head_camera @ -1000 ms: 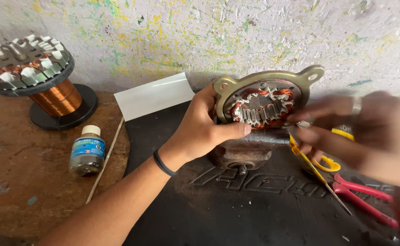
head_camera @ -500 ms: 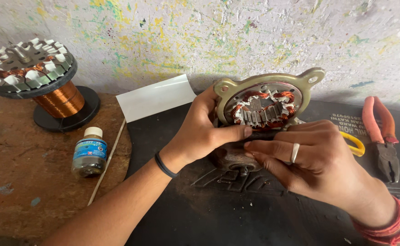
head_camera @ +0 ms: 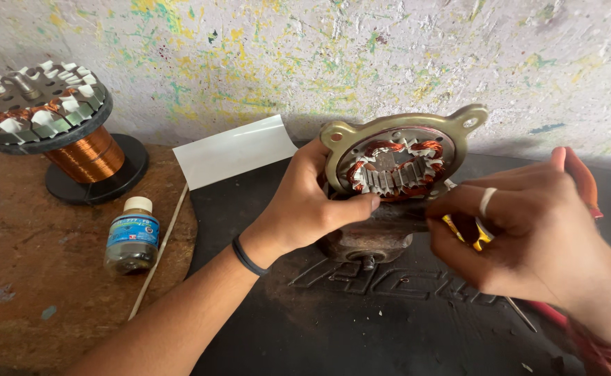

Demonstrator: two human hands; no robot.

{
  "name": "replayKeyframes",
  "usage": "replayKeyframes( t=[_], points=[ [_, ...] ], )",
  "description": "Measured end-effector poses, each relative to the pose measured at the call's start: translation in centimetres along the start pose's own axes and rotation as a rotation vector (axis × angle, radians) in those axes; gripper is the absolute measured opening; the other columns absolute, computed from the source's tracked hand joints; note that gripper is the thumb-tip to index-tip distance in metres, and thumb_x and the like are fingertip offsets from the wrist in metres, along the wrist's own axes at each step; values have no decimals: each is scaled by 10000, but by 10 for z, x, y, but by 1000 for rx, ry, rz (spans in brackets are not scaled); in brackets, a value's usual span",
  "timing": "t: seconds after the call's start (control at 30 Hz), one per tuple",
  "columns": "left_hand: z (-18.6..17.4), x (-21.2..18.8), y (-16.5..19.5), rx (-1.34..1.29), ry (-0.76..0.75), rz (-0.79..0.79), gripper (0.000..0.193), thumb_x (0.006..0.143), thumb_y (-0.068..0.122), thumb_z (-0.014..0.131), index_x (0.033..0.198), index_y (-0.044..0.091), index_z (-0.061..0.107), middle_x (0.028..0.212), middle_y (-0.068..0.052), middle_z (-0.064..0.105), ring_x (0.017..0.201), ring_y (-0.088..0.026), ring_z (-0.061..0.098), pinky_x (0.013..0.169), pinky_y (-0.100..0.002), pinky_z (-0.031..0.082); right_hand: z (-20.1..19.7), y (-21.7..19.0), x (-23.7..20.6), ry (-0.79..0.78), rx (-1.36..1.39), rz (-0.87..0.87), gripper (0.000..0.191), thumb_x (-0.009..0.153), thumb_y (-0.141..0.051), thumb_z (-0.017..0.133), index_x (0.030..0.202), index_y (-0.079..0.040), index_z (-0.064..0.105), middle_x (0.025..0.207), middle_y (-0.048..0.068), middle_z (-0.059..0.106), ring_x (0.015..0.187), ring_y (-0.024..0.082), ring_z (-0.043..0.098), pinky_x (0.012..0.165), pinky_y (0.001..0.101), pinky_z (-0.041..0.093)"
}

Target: The person winds copper wire around the slots of a motor stator held in a bench vise. They repeatedly insert the wire into slots, pull it through, and trim excess with yellow-handled scissors. A spool of copper wire and a bottle of glue are visible nearby.

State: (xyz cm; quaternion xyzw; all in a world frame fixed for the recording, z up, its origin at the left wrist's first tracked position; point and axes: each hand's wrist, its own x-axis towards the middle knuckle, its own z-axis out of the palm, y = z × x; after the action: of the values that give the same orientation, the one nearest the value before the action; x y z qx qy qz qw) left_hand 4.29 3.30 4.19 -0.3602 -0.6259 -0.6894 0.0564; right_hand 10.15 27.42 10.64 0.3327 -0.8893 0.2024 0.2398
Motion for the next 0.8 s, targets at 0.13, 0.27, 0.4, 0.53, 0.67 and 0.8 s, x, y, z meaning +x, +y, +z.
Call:
replayKeyframes(
  t=[0.13, 0.27, 0.4, 0.53, 0.67, 0.8],
  points=[
    [2, -2, 1, 12, 19, -31, 451, 799, 11, 798, 1209, 40, 612, 1103, -6, 690, 1021, -83, 637, 943, -275, 550, -5, -3, -3, -45, -127, 196, 121, 687, -171, 852, 734, -104, 762, 510, 5, 651, 475, 161, 582, 489, 345, 432],
    [6, -1, 1, 2, 38, -16, 440, 787, -4, 768, 1199, 39, 619, 1062, 16, 680, 975, -59, 623, 895, -252, 544, -6, -11, -3, 45, -133, 147, 98, 698, -110, 804, 777, -105, 747, 535, -10, 646, 466, 131, 613, 528, 333, 422],
    [10, -2, 1, 1, 60, -18, 430, 782, -9, 752, 1188, 37, 618, 1021, 14, 674, 935, -59, 614, 856, -245, 536, -2, -19, -1, 108, -100, 146, 117, 720, -105, 823, 829, -123, 783, 511, -24, 645, 450, 103, 571, 485, 333, 371],
    [9, -3, 0, 18, 50, -8, 423, 790, -5, 748, 1190, 38, 617, 1025, 16, 676, 942, -58, 621, 864, -245, 542, 6, -22, 2, 172, -81, 81, 156, 774, -79, 824, 925, -99, 787, 570, 6, 657, 454, 96, 606, 479, 288, 410],
    [7, -3, -1, 21, 65, -22, 429, 784, 3, 754, 1189, 41, 618, 1023, 19, 678, 942, -56, 621, 858, -248, 544, 15, -25, 7, 203, -102, 44, 222, 791, -35, 846, 1009, -56, 807, 544, 58, 638, 425, 125, 592, 458, 295, 422],
    [5, -4, 0, 26, 49, -17, 431, 787, 12, 762, 1192, 44, 617, 1033, 13, 674, 952, -64, 623, 868, -251, 545, 22, -30, 8, 314, -87, -64, 215, 832, -4, 815, 1041, -36, 772, 628, 84, 661, 496, 153, 616, 495, 298, 442]
  ],
)
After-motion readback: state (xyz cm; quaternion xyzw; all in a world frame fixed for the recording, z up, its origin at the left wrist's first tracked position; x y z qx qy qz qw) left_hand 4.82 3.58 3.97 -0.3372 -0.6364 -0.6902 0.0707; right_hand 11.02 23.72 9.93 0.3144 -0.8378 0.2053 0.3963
